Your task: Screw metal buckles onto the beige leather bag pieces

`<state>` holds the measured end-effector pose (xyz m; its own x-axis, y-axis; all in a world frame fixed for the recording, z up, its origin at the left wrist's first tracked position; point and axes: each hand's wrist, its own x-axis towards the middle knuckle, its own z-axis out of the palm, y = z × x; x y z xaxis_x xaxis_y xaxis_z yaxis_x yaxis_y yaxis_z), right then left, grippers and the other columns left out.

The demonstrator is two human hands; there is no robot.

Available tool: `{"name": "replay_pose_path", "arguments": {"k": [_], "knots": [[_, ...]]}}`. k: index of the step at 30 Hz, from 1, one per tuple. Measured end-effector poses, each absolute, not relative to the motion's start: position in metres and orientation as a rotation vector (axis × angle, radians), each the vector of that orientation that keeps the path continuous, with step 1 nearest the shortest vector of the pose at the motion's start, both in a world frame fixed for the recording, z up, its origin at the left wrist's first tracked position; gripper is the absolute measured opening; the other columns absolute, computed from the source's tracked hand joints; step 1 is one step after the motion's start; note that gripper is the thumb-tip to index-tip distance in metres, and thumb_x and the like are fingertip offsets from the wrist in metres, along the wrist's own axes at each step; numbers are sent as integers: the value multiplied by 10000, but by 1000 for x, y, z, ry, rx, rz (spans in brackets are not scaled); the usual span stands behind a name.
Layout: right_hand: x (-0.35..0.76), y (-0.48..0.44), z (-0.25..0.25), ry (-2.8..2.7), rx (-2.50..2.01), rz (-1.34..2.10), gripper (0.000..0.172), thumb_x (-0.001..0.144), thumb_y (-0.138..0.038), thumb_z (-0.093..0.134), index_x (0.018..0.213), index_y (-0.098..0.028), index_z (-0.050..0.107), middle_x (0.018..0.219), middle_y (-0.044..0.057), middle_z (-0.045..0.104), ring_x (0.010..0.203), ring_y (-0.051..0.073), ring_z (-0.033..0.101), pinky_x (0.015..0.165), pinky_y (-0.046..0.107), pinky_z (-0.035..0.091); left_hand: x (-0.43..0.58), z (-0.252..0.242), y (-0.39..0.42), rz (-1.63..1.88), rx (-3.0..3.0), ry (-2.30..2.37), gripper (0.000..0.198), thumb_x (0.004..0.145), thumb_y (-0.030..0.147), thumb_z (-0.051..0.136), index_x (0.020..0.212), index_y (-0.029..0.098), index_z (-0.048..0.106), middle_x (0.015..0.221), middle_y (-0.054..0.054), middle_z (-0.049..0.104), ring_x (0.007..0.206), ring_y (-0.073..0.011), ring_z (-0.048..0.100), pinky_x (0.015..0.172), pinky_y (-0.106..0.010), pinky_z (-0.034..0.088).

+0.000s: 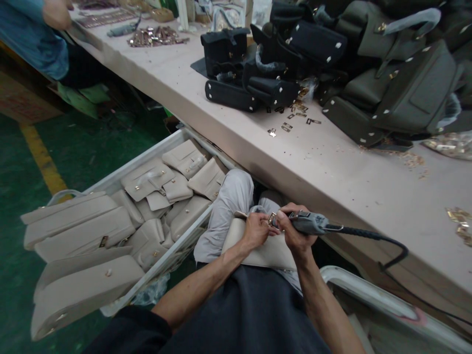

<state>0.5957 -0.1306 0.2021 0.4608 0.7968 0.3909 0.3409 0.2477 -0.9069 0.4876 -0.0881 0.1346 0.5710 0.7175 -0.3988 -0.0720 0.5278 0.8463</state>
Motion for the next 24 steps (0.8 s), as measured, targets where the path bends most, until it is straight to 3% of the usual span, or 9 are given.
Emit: {"name": "replay_pose_path", "arguments": {"k": [12,16,20,22,24], "knots": [[589,-126,211,-1128,-1273,529,97,831,-231,792,802,-196,706,745,22,646,658,162,607,610,318,471,492,122,-96,596,889,901,126,853,218,620,889,124,697,689,-68,720,575,-209,753,582,-334,655],[600,-119,229,-764,-1048,675,130,795,-207,775,854,-201,660,673,-33,580,499,106,496,522,276,444,494,121,-99,605,843,918,133,866,178,617,950,112,695,737,-80,735,626,-217,784,586,-304,657],[661,-121,263,-364,-844,658,111,726,-126,669,740,-178,572,667,-34,515,471,69,404,494,244,445,492,123,-98,620,827,883,154,880,207,642,965,95,704,829,-114,758,678,-213,800,576,-246,637],[699,-125,286,-209,-788,570,109,778,-94,558,701,-171,566,690,0,515,462,81,420,470,257,438,490,128,-97,643,838,862,200,875,234,656,1002,92,718,852,-117,767,677,-205,798,577,-234,628],[722,-123,303,135,-623,550,218,912,-124,488,735,-170,607,721,25,535,481,101,467,457,261,433,486,136,-99,665,875,879,212,856,256,678,989,101,736,849,-114,773,654,-202,790,565,-235,616]]}}
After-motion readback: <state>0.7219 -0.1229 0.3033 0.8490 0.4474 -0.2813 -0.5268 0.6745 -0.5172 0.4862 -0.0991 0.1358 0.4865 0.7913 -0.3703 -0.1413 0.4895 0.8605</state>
